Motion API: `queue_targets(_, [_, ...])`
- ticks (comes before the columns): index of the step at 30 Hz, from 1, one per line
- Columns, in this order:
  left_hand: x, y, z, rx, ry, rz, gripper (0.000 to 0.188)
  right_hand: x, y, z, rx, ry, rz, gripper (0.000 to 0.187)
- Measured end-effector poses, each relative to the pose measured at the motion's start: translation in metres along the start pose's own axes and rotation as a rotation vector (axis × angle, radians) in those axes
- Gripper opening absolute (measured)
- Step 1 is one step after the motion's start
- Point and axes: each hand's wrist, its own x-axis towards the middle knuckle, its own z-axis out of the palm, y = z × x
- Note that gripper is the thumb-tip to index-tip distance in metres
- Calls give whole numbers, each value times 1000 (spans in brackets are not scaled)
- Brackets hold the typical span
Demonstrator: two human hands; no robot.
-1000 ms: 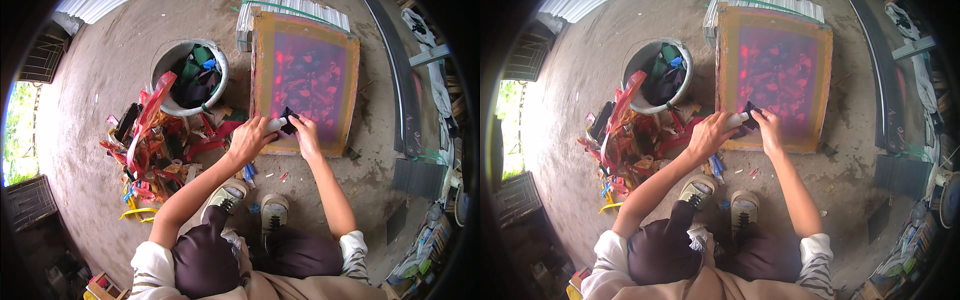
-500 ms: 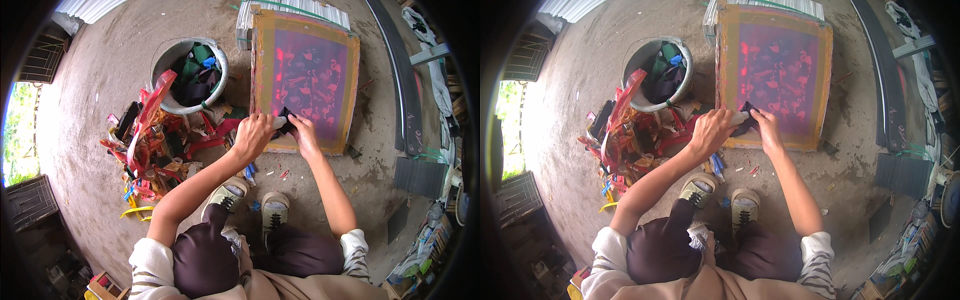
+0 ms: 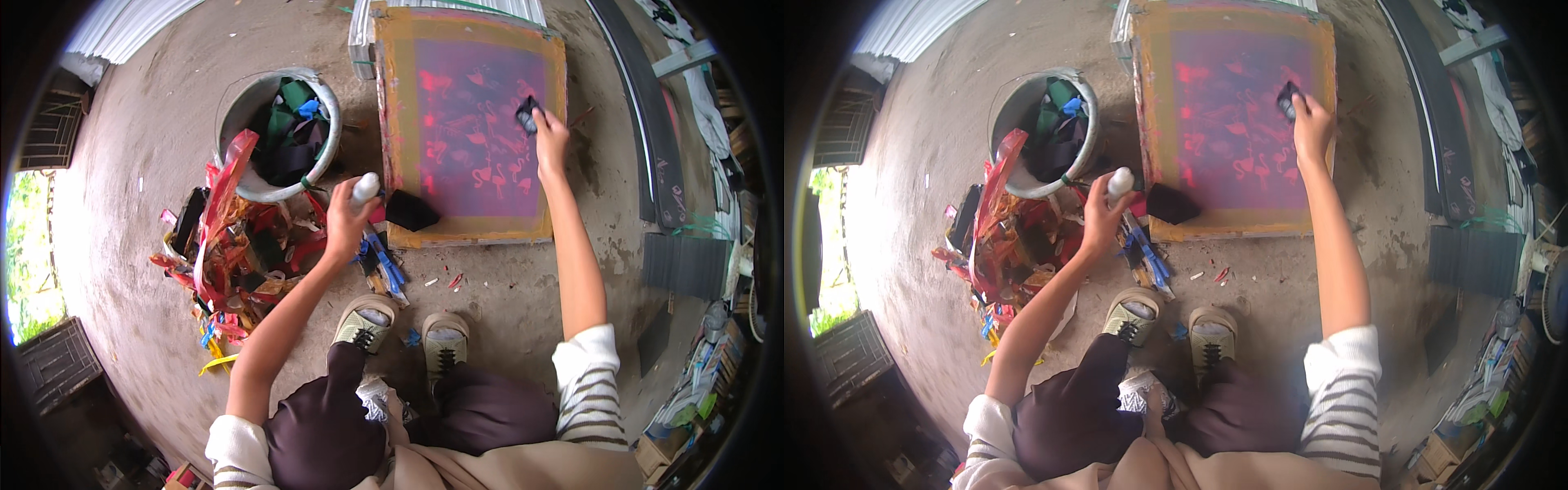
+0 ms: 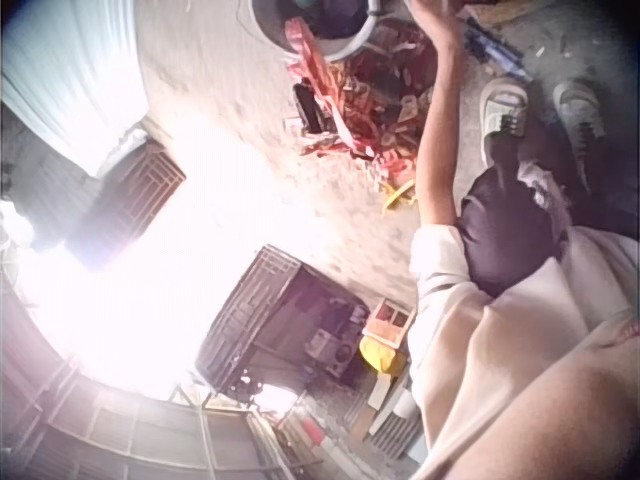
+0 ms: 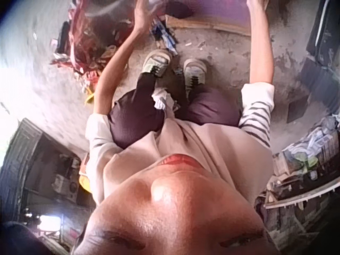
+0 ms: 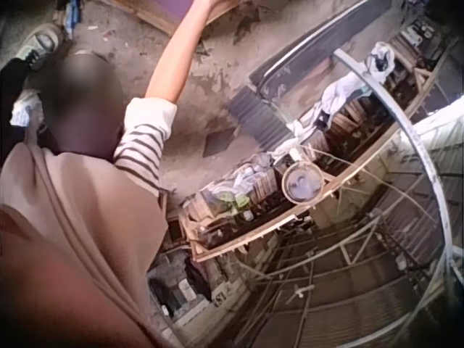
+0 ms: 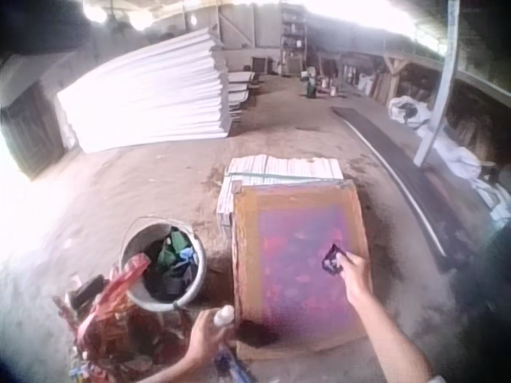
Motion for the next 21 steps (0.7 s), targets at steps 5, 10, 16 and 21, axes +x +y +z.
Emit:
queue_targets(5, [1, -35, 6, 111, -93, -43, 36, -15, 78, 32, -686, 121, -745, 49])
queue_targets(10, [-4, -43, -1, 249, -40, -20, 35, -155, 127, 20, -703, -386, -731, 53])
queue_targets(16, [8, -26, 1, 312, -55, 32, 37, -36, 68, 52, -718, -80, -830, 53])
queue_targets(21, [12, -18, -7, 416, -99, 83, 35, -20, 61, 69, -652, -29, -786, 55])
